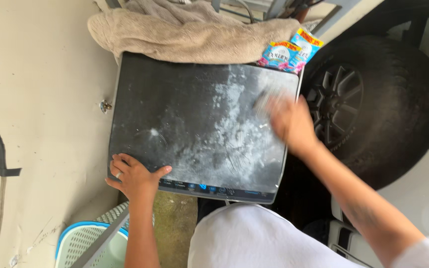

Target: The person cleans the exterior of a top-loading washing machine using a scouring pad, scrubbing the top lid, the control panel area, and the front and side panels.

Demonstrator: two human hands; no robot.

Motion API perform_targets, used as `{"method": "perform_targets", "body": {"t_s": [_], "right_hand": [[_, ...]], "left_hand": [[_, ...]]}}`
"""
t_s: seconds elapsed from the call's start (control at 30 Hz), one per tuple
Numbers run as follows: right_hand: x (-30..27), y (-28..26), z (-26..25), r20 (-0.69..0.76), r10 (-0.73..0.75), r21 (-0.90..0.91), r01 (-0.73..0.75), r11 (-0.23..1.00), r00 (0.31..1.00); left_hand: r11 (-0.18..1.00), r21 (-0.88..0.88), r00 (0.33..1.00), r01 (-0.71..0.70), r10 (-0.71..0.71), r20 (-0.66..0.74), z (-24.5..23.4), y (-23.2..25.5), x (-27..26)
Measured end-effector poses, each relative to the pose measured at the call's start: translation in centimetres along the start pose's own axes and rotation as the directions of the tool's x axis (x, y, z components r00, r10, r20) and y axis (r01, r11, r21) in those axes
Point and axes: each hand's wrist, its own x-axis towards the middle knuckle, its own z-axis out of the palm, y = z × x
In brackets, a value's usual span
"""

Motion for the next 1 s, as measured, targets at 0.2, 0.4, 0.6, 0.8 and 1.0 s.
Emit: {"method": "perform_targets", "body": {"t_s": [0.2,0.4,0.6,0.8,1.0], "right_hand": [[-7.7,-6.5,0.4,0.12,0.066,0.002,-0.067,0.998,0.991],[-8.3,-4.4,-0.3,0.123,-0.046,0.037,0.041,0.998,0.991],[-3.0,-3.1,0.7,0.05,0.085,-0.016,-0.084,0.996,0.995],[-9.2,-12.7,-0.7,0.211,-0.253,0.225,0.205,0.953,0.944],[2.6,-24.7,8.3,0.094,-0.343,0.348,0.292,0.891,0.935]], "left_hand": [[0.999,-0.03,1.0,-0.016,0.015,-0.026,0.6,-0.9,0.0],[0.998,-0.062,0.995,-0.024,0.018,-0.094,0.5,-0.8,0.2],[0.998,-0.065,0.994,-0.011,0.004,-0.106,-0.7,0.2,-0.6],[0.967,-0.251,0.982,-0.051,0.003,-0.188,-0.5,-1.5,-0.7],[0.781,-0.598,0.87,-0.179,-0.157,-0.467,2.3,-6.8,-0.9]]}}
